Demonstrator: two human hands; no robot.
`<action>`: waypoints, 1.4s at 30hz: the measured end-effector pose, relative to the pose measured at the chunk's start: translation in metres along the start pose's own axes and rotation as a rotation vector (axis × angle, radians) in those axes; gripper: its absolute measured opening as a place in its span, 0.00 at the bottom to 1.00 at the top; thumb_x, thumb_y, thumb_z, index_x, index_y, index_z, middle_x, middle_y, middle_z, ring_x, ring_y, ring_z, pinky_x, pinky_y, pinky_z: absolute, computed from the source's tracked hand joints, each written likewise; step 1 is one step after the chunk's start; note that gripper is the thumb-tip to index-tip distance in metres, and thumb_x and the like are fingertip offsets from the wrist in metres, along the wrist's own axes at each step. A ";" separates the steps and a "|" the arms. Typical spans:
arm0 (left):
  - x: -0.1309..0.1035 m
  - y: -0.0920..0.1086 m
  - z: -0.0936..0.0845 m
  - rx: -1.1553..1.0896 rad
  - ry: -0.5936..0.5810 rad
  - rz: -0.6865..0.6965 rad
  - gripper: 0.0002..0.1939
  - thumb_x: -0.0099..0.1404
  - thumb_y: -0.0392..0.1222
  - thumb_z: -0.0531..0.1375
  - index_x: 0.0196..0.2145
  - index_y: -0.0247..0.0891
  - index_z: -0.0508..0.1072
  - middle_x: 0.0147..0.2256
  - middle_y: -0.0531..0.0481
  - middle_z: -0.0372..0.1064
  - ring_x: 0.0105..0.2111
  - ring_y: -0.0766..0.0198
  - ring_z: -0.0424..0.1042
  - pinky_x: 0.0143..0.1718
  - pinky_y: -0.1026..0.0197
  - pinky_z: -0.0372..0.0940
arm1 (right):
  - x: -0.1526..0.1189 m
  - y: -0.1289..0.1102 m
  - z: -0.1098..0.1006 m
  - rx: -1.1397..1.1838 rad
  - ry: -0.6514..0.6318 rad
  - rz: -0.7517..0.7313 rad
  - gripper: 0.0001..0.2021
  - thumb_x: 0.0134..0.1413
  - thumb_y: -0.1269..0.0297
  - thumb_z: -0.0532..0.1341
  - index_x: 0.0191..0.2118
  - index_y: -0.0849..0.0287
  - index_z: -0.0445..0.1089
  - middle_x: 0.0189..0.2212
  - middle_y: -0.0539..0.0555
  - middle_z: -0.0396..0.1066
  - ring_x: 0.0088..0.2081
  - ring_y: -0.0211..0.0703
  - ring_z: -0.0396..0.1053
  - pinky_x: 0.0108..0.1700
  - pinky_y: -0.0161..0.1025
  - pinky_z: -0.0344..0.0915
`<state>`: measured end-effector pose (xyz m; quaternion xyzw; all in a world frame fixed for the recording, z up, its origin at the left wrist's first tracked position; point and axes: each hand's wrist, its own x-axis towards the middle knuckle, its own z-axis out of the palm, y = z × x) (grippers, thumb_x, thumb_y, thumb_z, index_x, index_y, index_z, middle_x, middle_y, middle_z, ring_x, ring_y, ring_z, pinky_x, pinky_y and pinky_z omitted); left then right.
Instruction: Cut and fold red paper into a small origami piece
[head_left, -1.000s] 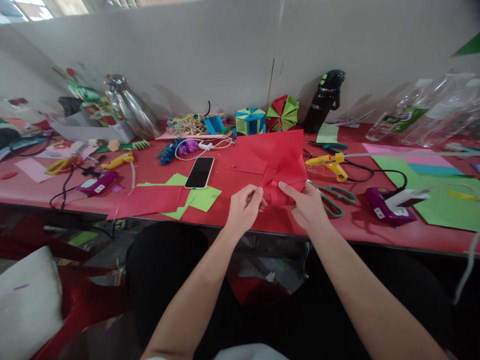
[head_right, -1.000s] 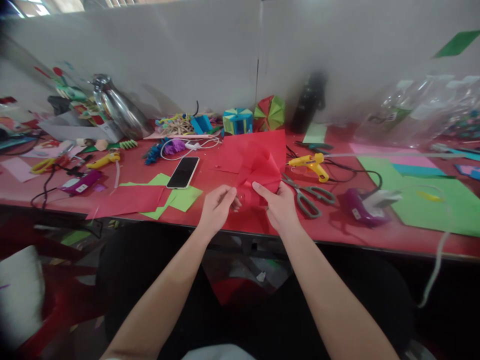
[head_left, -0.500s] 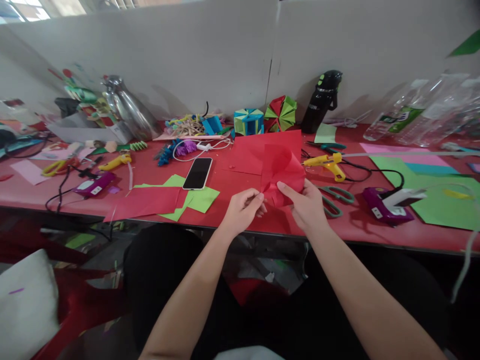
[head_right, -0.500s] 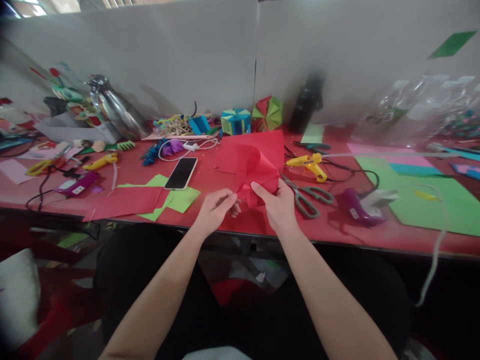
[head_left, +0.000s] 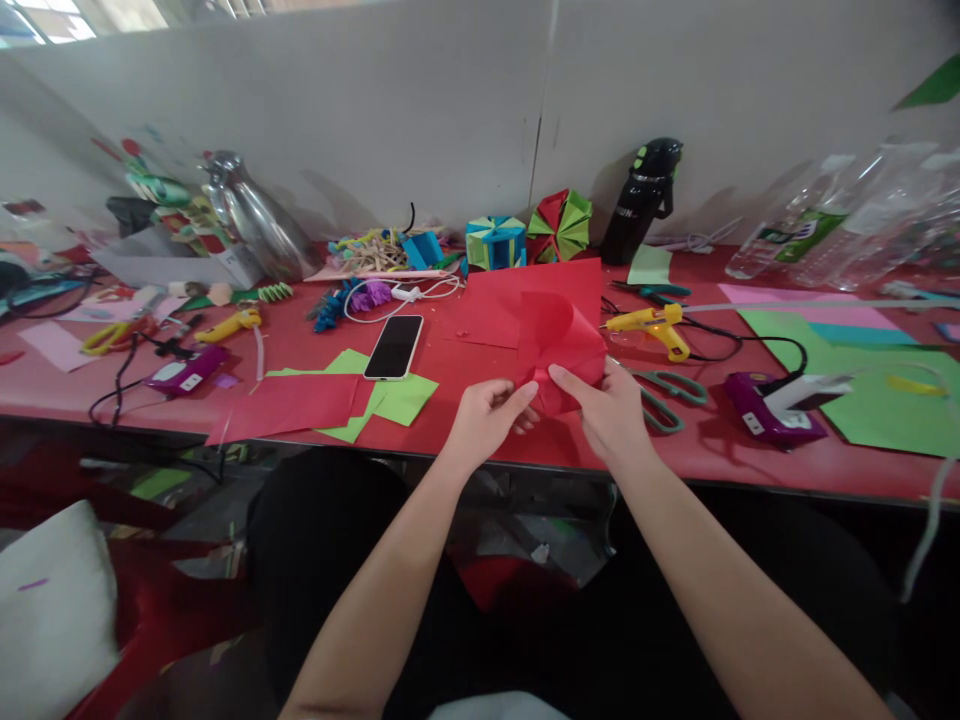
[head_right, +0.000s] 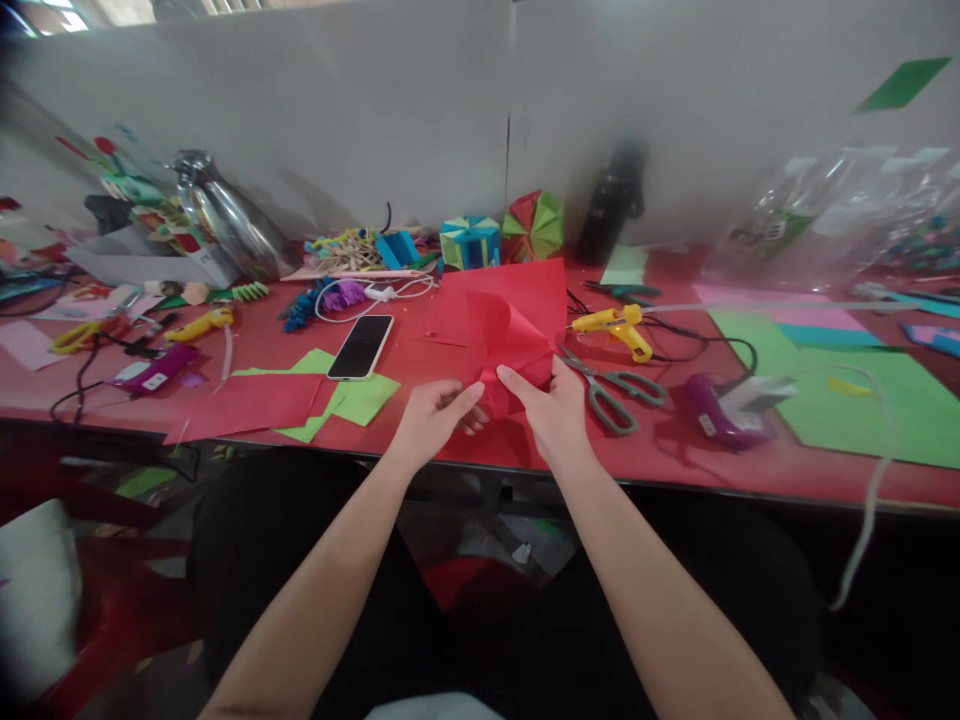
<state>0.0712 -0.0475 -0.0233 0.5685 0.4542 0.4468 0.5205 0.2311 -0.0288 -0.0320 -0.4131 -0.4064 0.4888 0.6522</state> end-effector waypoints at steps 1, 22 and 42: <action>0.000 0.000 0.000 -0.004 -0.007 0.003 0.21 0.66 0.54 0.61 0.25 0.33 0.71 0.24 0.47 0.76 0.22 0.67 0.74 0.26 0.67 0.70 | 0.000 0.000 0.000 -0.001 0.000 -0.001 0.13 0.42 0.62 0.74 0.36 0.57 0.75 0.35 0.53 0.79 0.34 0.45 0.75 0.43 0.47 0.72; 0.000 0.003 -0.004 0.071 0.047 0.062 0.20 0.68 0.52 0.59 0.24 0.35 0.72 0.22 0.49 0.75 0.21 0.68 0.73 0.25 0.67 0.69 | -0.004 -0.003 0.004 -0.017 -0.005 0.040 0.18 0.41 0.59 0.74 0.40 0.55 0.74 0.39 0.54 0.79 0.39 0.49 0.76 0.46 0.50 0.73; 0.007 -0.009 -0.034 -0.044 0.006 -0.127 0.19 0.62 0.51 0.64 0.21 0.34 0.71 0.19 0.50 0.72 0.17 0.69 0.69 0.20 0.68 0.64 | 0.016 0.005 -0.018 -0.143 0.008 0.018 0.14 0.41 0.55 0.74 0.30 0.56 0.75 0.26 0.47 0.71 0.28 0.37 0.66 0.35 0.37 0.65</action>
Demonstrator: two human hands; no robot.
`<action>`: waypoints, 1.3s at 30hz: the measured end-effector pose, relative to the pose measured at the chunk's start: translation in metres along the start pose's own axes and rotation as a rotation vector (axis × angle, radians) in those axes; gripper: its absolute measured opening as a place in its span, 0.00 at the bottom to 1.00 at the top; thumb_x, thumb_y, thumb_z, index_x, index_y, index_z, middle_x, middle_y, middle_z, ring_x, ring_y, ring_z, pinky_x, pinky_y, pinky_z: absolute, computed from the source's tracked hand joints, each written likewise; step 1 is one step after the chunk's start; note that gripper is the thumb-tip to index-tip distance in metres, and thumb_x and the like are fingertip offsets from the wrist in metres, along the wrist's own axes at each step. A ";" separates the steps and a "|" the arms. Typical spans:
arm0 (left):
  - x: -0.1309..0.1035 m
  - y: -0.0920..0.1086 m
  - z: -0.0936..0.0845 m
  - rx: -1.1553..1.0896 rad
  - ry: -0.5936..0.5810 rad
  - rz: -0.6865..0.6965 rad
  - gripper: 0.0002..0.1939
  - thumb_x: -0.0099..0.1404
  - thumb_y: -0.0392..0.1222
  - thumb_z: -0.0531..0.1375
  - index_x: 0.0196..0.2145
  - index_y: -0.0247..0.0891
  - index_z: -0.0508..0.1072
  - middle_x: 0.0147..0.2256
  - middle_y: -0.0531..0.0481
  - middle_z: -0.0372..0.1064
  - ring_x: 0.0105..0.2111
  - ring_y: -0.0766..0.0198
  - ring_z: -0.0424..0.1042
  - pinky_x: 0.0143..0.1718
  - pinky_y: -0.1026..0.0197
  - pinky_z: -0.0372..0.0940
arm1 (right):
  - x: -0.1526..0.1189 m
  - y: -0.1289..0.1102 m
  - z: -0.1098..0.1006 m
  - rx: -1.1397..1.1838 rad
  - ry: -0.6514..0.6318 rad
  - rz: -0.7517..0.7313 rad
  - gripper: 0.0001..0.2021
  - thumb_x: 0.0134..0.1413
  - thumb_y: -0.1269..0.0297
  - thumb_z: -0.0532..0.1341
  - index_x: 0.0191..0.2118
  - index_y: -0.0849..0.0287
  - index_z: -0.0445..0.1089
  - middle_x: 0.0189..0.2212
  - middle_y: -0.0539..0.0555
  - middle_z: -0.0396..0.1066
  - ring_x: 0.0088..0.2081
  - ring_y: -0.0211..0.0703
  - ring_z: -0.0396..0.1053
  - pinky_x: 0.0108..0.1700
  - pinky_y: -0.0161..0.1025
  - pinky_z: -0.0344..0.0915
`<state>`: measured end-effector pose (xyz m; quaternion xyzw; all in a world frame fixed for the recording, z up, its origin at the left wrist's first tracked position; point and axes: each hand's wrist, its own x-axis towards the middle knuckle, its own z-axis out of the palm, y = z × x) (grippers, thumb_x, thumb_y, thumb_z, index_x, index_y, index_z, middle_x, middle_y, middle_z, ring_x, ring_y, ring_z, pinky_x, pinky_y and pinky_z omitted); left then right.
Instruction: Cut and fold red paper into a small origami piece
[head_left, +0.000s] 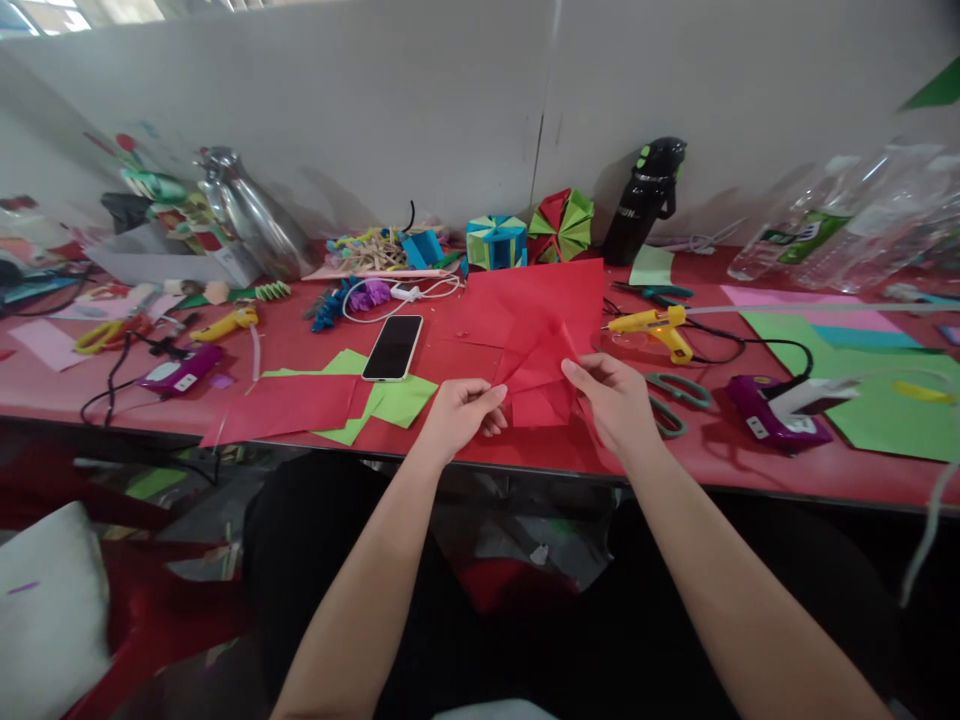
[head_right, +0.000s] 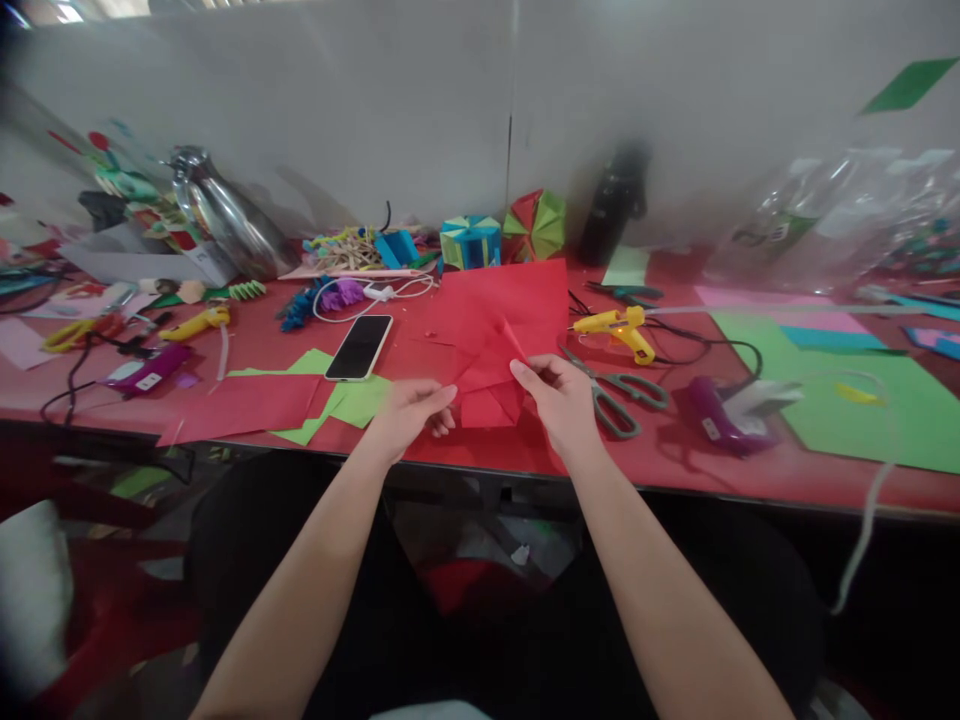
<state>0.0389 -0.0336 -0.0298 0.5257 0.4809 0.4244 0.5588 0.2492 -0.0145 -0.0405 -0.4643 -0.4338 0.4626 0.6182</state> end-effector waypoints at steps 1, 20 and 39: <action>0.000 -0.001 -0.001 0.000 -0.001 -0.001 0.19 0.62 0.51 0.64 0.21 0.34 0.71 0.19 0.50 0.72 0.17 0.69 0.69 0.20 0.68 0.64 | 0.000 0.001 0.000 0.012 0.009 0.020 0.14 0.40 0.54 0.74 0.29 0.56 0.75 0.25 0.46 0.70 0.27 0.36 0.65 0.32 0.37 0.64; 0.006 -0.008 -0.003 0.201 -0.053 0.162 0.21 0.67 0.52 0.60 0.22 0.35 0.74 0.19 0.50 0.71 0.20 0.68 0.71 0.25 0.68 0.67 | 0.000 0.000 0.001 0.269 -0.122 0.265 0.17 0.37 0.61 0.77 0.35 0.53 0.74 0.35 0.49 0.77 0.37 0.42 0.74 0.39 0.40 0.72; 0.008 -0.009 0.000 0.048 -0.040 0.087 0.19 0.64 0.50 0.63 0.21 0.35 0.72 0.18 0.51 0.71 0.18 0.69 0.69 0.22 0.67 0.65 | -0.001 0.010 0.005 0.113 -0.107 0.050 0.11 0.48 0.53 0.71 0.35 0.52 0.75 0.31 0.48 0.74 0.31 0.41 0.70 0.34 0.39 0.68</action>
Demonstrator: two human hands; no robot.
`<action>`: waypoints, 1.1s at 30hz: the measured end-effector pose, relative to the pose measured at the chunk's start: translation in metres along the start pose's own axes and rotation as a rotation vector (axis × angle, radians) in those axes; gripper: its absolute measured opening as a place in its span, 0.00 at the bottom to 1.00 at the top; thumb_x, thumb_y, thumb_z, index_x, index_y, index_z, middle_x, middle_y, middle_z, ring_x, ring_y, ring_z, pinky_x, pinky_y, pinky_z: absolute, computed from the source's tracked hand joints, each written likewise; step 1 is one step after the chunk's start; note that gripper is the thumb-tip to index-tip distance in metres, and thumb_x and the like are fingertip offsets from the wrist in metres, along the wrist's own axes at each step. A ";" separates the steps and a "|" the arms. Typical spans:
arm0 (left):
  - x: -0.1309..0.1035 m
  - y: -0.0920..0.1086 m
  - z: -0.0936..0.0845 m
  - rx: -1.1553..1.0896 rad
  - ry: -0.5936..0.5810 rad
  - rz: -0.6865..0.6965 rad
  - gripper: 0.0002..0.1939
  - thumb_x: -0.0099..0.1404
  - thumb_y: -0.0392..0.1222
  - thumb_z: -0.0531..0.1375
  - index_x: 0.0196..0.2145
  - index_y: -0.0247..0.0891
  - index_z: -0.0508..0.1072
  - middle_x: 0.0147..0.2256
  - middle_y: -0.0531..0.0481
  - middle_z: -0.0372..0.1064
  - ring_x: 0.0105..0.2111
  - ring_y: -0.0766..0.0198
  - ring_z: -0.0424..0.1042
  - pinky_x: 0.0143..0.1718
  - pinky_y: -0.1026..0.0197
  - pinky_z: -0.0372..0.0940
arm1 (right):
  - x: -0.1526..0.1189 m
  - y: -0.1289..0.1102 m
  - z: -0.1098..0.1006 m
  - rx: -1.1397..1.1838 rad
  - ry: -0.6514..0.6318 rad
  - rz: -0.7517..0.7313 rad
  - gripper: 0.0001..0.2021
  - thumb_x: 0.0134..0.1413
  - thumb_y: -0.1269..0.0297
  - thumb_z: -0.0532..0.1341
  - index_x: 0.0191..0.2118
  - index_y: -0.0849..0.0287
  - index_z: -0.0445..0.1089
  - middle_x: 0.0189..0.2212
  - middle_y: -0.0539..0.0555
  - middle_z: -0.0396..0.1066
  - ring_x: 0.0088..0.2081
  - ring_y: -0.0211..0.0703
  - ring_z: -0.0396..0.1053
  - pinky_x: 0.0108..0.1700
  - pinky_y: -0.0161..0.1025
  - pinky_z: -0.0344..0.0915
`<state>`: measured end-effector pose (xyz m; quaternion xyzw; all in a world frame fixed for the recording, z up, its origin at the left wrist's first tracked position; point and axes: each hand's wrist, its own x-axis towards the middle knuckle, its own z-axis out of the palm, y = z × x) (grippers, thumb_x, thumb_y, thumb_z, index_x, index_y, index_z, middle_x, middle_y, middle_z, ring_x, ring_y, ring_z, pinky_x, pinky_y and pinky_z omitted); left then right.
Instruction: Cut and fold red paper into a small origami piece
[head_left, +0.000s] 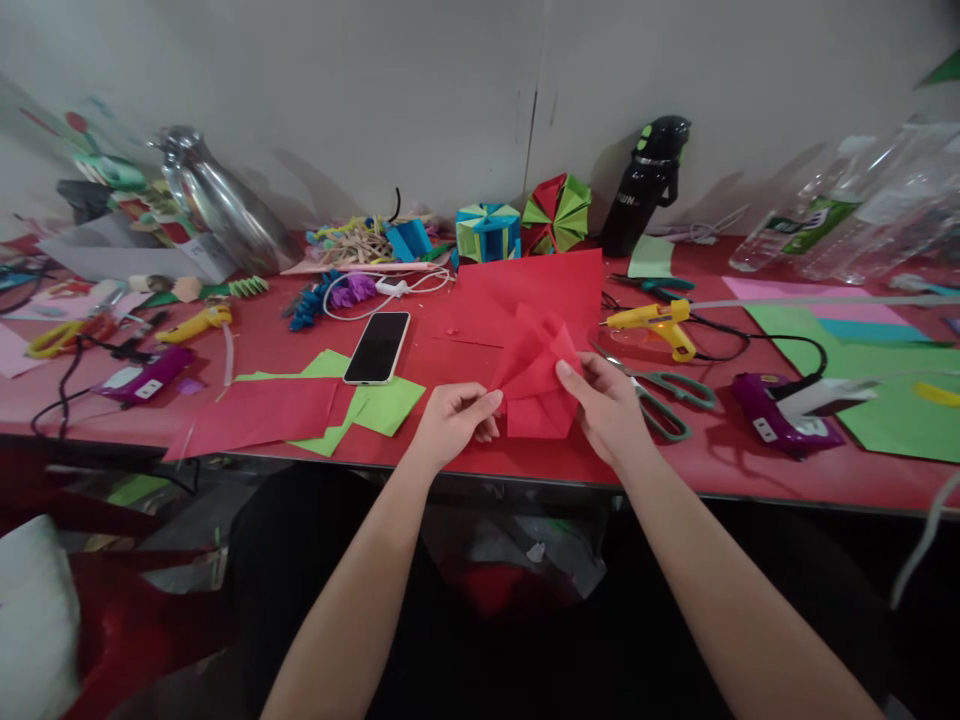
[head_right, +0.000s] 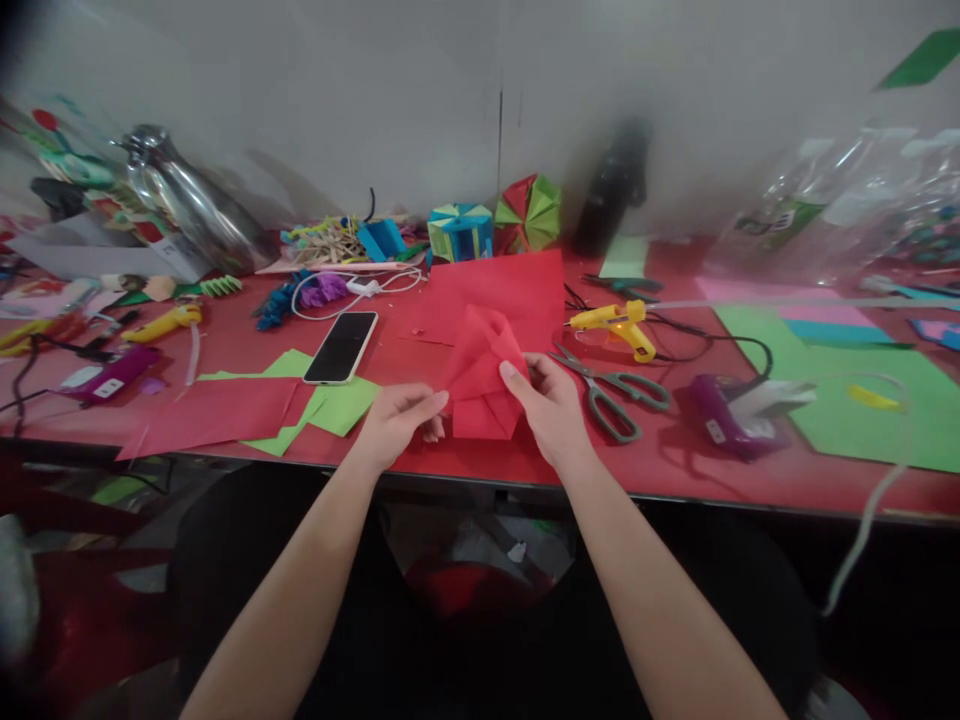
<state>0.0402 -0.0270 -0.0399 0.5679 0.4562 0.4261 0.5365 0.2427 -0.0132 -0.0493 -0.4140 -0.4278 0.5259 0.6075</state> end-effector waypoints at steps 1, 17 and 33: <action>0.000 0.000 0.000 0.015 -0.014 0.007 0.19 0.65 0.50 0.63 0.22 0.35 0.73 0.18 0.51 0.71 0.18 0.69 0.70 0.22 0.67 0.66 | 0.000 -0.001 0.000 0.014 -0.021 0.013 0.13 0.47 0.55 0.72 0.37 0.52 0.75 0.34 0.49 0.76 0.34 0.42 0.72 0.37 0.40 0.70; 0.000 0.002 0.000 0.196 0.025 0.128 0.20 0.67 0.49 0.60 0.22 0.35 0.74 0.20 0.51 0.71 0.22 0.69 0.71 0.26 0.68 0.66 | 0.000 -0.002 -0.003 0.003 0.045 -0.033 0.08 0.51 0.57 0.70 0.34 0.54 0.75 0.29 0.49 0.75 0.29 0.40 0.72 0.32 0.38 0.70; -0.001 0.005 -0.008 0.258 0.015 0.275 0.15 0.68 0.46 0.60 0.27 0.36 0.77 0.25 0.50 0.75 0.26 0.67 0.74 0.32 0.67 0.70 | -0.016 -0.028 -0.002 -0.566 -0.209 -0.397 0.10 0.49 0.62 0.71 0.39 0.53 0.79 0.36 0.51 0.80 0.38 0.48 0.77 0.44 0.45 0.74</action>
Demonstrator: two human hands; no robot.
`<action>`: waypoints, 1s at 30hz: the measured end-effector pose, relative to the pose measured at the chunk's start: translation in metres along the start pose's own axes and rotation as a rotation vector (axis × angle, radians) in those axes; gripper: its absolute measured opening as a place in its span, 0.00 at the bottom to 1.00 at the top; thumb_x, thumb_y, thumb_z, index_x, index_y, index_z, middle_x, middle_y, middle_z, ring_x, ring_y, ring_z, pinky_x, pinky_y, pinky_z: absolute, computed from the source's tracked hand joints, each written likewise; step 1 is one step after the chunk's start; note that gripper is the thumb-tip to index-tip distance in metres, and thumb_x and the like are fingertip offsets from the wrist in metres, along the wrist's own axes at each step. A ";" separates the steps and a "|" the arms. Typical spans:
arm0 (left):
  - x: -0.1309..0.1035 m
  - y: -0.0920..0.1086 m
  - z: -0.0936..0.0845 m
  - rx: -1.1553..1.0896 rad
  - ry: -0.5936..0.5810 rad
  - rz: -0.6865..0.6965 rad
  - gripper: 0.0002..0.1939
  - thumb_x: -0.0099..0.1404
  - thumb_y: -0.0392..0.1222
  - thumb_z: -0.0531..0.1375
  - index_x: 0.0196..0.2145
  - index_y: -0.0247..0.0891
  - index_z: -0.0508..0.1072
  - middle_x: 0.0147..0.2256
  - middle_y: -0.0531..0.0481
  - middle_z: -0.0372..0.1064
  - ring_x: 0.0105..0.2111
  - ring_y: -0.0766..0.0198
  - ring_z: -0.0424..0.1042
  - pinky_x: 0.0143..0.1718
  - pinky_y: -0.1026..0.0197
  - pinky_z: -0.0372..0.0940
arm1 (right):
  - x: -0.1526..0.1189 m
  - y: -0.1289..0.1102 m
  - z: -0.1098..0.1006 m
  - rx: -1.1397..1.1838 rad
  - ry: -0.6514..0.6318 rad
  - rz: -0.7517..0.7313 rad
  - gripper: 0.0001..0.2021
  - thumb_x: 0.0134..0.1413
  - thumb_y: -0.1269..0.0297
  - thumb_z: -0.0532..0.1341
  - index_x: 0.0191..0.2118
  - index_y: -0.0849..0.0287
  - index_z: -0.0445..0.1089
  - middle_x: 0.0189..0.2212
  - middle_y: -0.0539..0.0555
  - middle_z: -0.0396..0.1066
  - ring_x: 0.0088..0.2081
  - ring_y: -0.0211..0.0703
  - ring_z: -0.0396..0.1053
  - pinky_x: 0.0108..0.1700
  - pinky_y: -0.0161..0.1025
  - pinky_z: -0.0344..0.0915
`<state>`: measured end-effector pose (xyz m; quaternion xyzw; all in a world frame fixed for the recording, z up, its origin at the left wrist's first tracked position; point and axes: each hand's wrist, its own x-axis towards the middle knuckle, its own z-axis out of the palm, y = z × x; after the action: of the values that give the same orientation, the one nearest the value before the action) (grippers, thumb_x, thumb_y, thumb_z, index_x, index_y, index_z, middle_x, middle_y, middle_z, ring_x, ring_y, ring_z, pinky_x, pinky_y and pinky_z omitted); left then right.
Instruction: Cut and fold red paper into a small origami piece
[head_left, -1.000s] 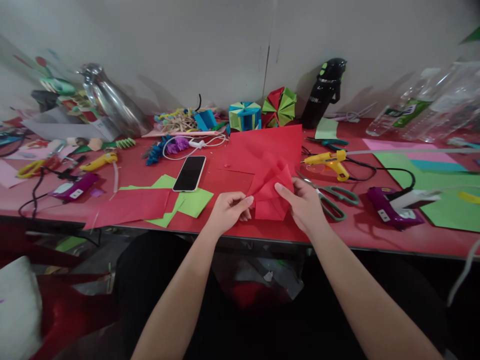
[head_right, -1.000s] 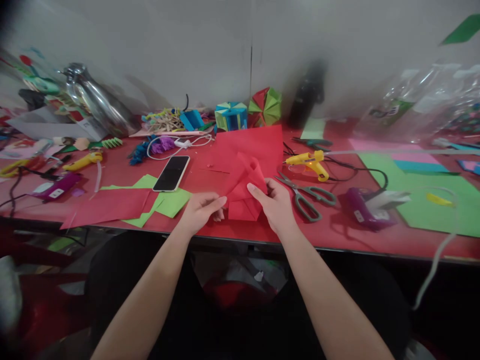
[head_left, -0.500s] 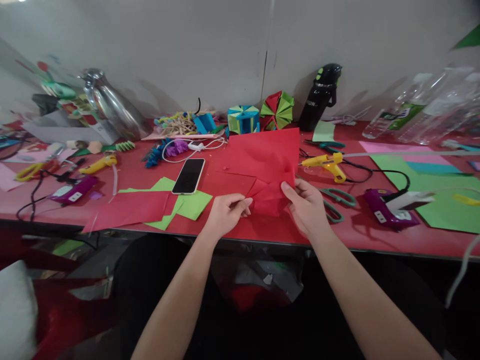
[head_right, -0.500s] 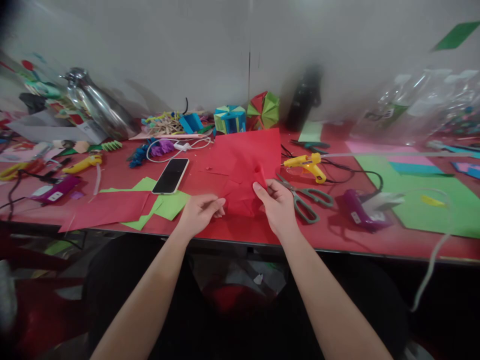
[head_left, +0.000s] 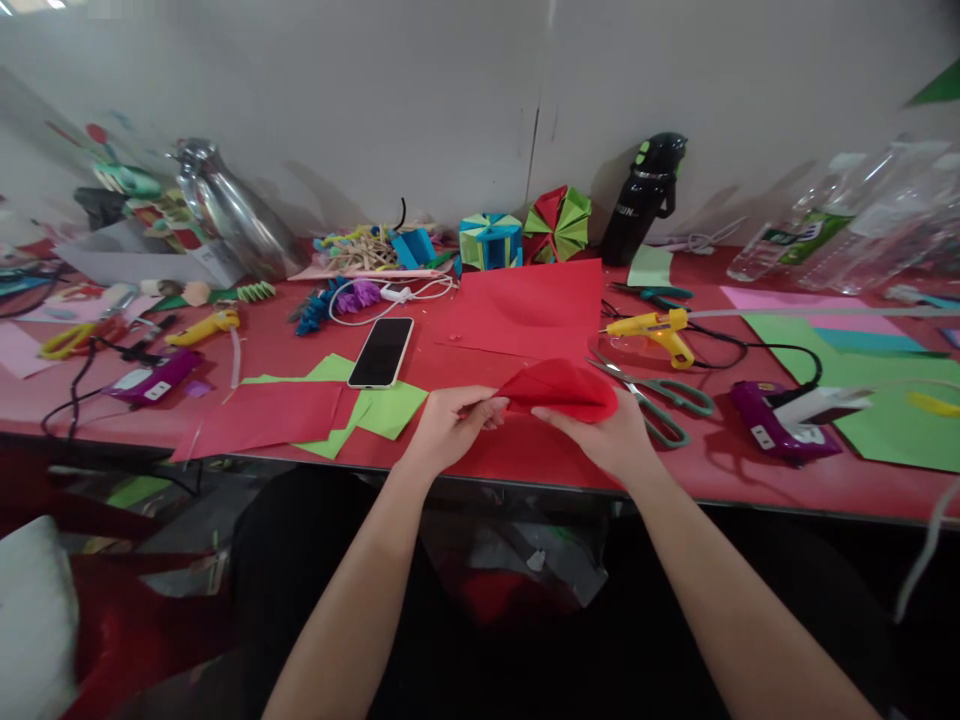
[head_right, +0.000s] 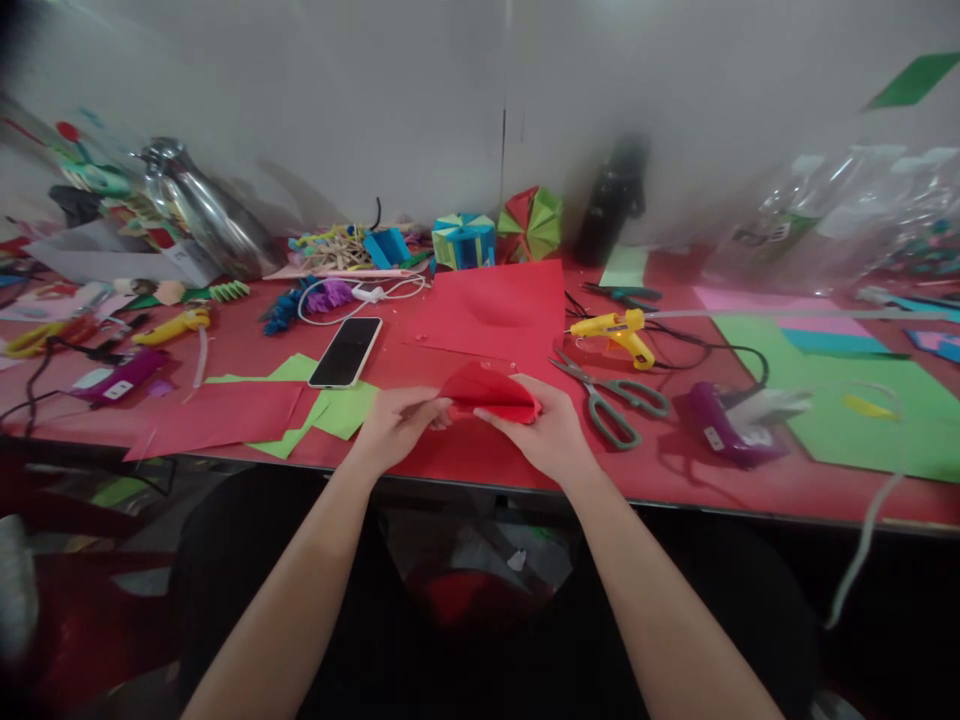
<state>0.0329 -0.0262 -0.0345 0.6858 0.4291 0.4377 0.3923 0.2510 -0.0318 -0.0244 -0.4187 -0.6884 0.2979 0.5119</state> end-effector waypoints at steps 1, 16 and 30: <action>0.000 0.001 0.000 -0.007 -0.007 0.000 0.15 0.68 0.46 0.60 0.26 0.36 0.77 0.25 0.50 0.75 0.26 0.67 0.74 0.32 0.67 0.69 | 0.000 0.000 0.001 -0.017 0.012 0.006 0.09 0.50 0.62 0.71 0.39 0.53 0.79 0.35 0.51 0.80 0.37 0.47 0.77 0.44 0.45 0.74; 0.001 0.004 -0.001 -0.713 -0.018 -0.344 0.18 0.59 0.51 0.68 0.41 0.35 0.81 0.35 0.45 0.77 0.35 0.64 0.76 0.37 0.66 0.72 | -0.008 0.005 -0.007 -0.257 -0.091 -0.457 0.15 0.59 0.74 0.60 0.46 0.50 0.77 0.48 0.55 0.76 0.50 0.50 0.70 0.54 0.54 0.66; 0.006 -0.008 -0.003 -0.341 0.229 -0.425 0.15 0.55 0.42 0.69 0.41 0.35 0.77 0.35 0.46 0.77 0.32 0.64 0.76 0.32 0.64 0.71 | -0.022 0.005 0.015 -0.547 -0.350 -0.550 0.26 0.46 0.82 0.58 0.50 0.50 0.74 0.54 0.53 0.74 0.59 0.52 0.66 0.64 0.59 0.53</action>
<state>0.0298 -0.0175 -0.0391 0.4511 0.5248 0.4860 0.5338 0.2414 -0.0484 -0.0433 -0.2828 -0.9046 0.0232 0.3181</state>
